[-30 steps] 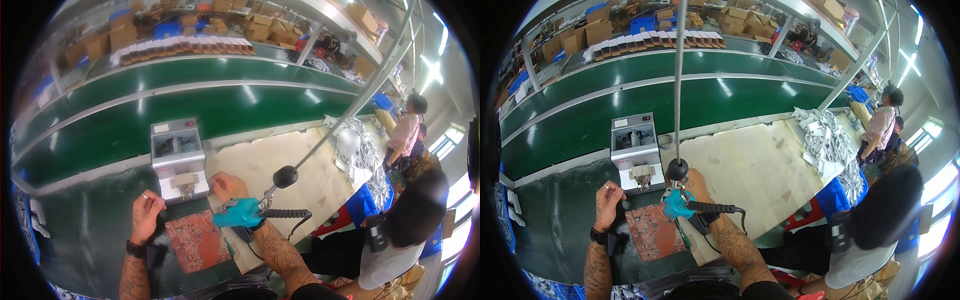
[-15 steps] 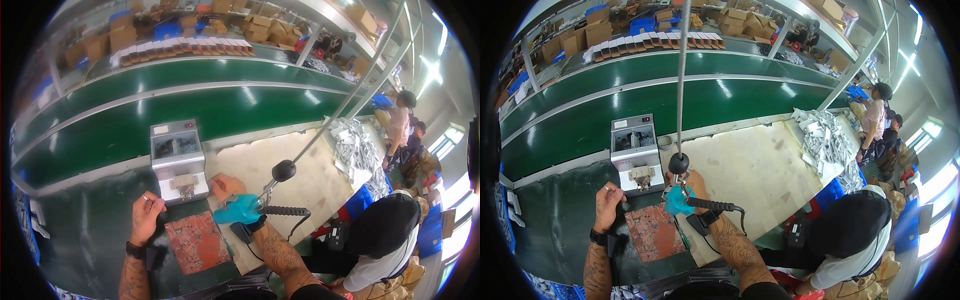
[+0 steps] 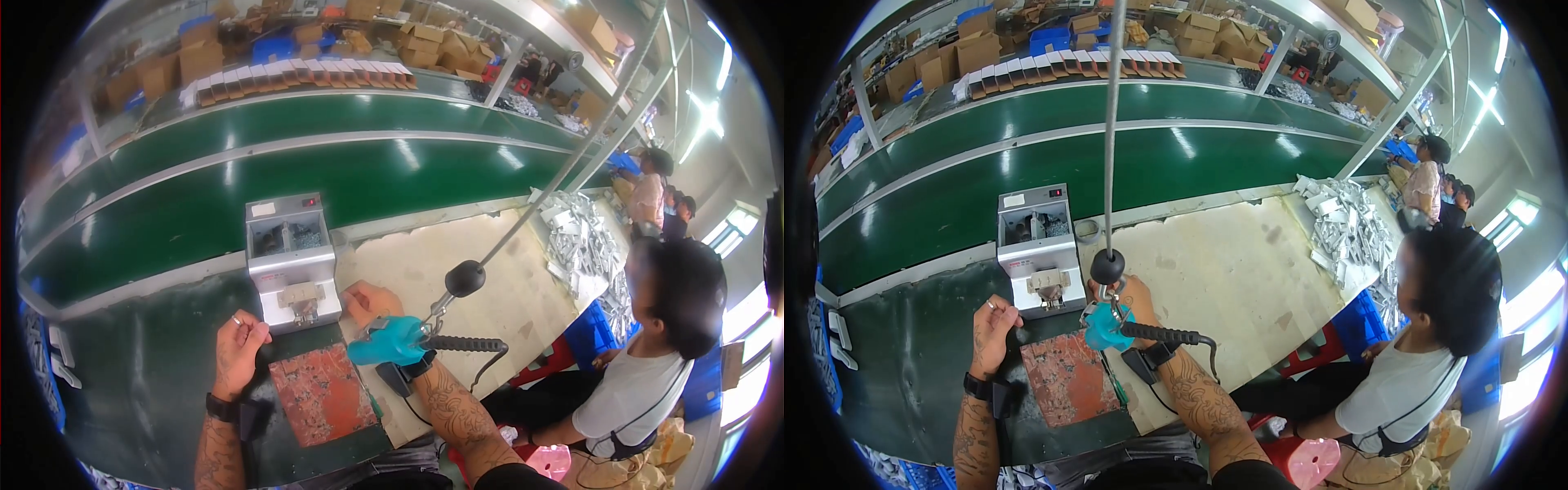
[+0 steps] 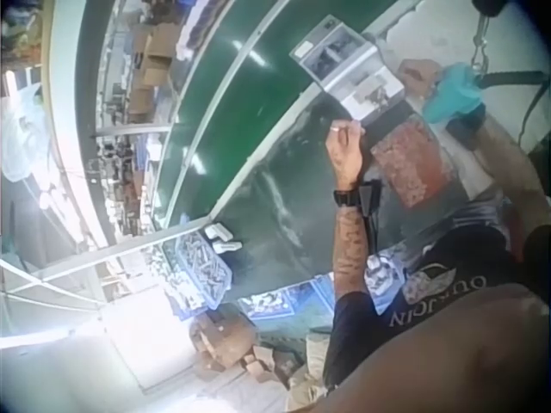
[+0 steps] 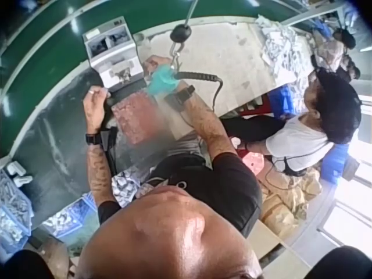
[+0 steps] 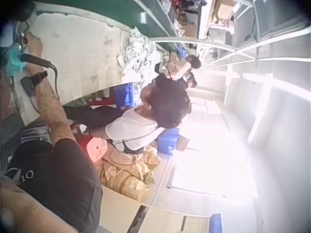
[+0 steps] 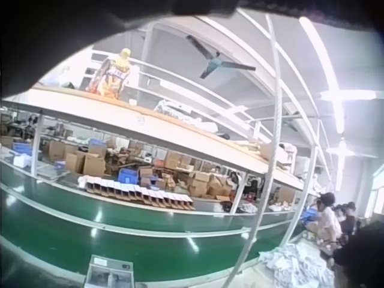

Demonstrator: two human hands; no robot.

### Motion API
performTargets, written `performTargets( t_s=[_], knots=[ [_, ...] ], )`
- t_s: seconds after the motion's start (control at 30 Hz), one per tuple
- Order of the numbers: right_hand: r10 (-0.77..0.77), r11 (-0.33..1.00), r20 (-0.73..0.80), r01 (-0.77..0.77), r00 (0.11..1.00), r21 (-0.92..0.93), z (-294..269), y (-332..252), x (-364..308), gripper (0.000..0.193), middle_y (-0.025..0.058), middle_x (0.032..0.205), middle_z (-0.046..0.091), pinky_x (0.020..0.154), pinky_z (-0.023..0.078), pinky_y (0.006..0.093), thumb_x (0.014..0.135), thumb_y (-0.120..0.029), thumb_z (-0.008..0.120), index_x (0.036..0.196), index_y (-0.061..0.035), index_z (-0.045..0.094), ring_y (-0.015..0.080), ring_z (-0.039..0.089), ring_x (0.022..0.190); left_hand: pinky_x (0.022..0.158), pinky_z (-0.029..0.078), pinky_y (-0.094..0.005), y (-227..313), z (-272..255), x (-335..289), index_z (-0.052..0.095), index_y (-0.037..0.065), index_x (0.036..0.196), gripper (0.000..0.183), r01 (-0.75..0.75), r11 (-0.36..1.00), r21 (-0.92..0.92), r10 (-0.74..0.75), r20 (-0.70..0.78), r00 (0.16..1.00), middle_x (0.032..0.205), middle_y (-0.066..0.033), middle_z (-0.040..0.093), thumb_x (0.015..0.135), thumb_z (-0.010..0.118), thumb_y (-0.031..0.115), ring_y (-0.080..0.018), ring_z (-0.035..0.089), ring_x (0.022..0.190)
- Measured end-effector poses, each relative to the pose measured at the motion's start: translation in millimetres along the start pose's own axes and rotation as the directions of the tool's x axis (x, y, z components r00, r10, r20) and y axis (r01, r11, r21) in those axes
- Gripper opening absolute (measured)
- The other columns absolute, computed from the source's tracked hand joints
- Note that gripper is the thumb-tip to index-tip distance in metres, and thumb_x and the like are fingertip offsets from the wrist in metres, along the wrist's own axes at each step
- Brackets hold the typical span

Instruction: The person gathers white plastic components by hand, picks up a blue power tool, and inserts a component into a machine. They then press the power tool against the component before setting the part down and reaching for the machine again.

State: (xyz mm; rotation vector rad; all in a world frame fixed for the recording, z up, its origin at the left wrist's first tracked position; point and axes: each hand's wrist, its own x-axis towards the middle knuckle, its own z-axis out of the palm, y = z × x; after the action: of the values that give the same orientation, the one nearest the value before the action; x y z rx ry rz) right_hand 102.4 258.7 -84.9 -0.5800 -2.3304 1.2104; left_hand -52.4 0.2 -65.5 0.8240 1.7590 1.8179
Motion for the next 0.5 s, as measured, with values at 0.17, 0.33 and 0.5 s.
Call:
performTargets(
  t_s=[0.17,0.33,0.5],
  knots=[
    [-0.086,0.994,-0.017,0.085,0.996,-0.072,2,9,2,0.021,0.0106,0.077,0.075,0.064,0.055,0.0370,0.097,-0.027,0.070,0.101,-0.0068,0.073,0.0247,0.072,0.068,0.075,0.051,-0.0270,-1,-1,0,0.057,0.004,0.090,0.021,0.011,1.000,-0.024,-0.011,0.018,1.000,0.080,-0.0056,0.066,0.104,0.064,0.018,-0.0118,0.064,0.076],
    [-0.060,0.989,-0.030,0.056,0.998,-0.139,13,49,5,0.020,0.0110,0.077,0.075,0.064,0.055,0.0383,0.097,-0.027,0.069,0.100,-0.0077,0.074,0.0268,0.072,0.068,0.074,0.051,-0.0271,-1,0,1,0.056,0.004,0.089,0.021,0.002,1.000,-0.027,-0.002,0.021,1.000,0.079,-0.0063,0.066,0.104,0.063,0.017,-0.0123,0.064,0.075],
    [-0.057,0.989,-0.032,0.052,0.998,-0.136,16,50,6,0.020,0.0116,0.077,0.075,0.065,0.055,0.0396,0.096,-0.028,0.070,0.099,-0.0079,0.074,0.0286,0.072,0.068,0.072,0.052,-0.0283,-1,0,-1,0.049,0.007,0.084,0.027,-0.018,0.998,-0.052,0.019,0.009,1.000,0.078,-0.0069,0.065,0.105,0.064,0.017,-0.0138,0.065,0.075]
  ],
)
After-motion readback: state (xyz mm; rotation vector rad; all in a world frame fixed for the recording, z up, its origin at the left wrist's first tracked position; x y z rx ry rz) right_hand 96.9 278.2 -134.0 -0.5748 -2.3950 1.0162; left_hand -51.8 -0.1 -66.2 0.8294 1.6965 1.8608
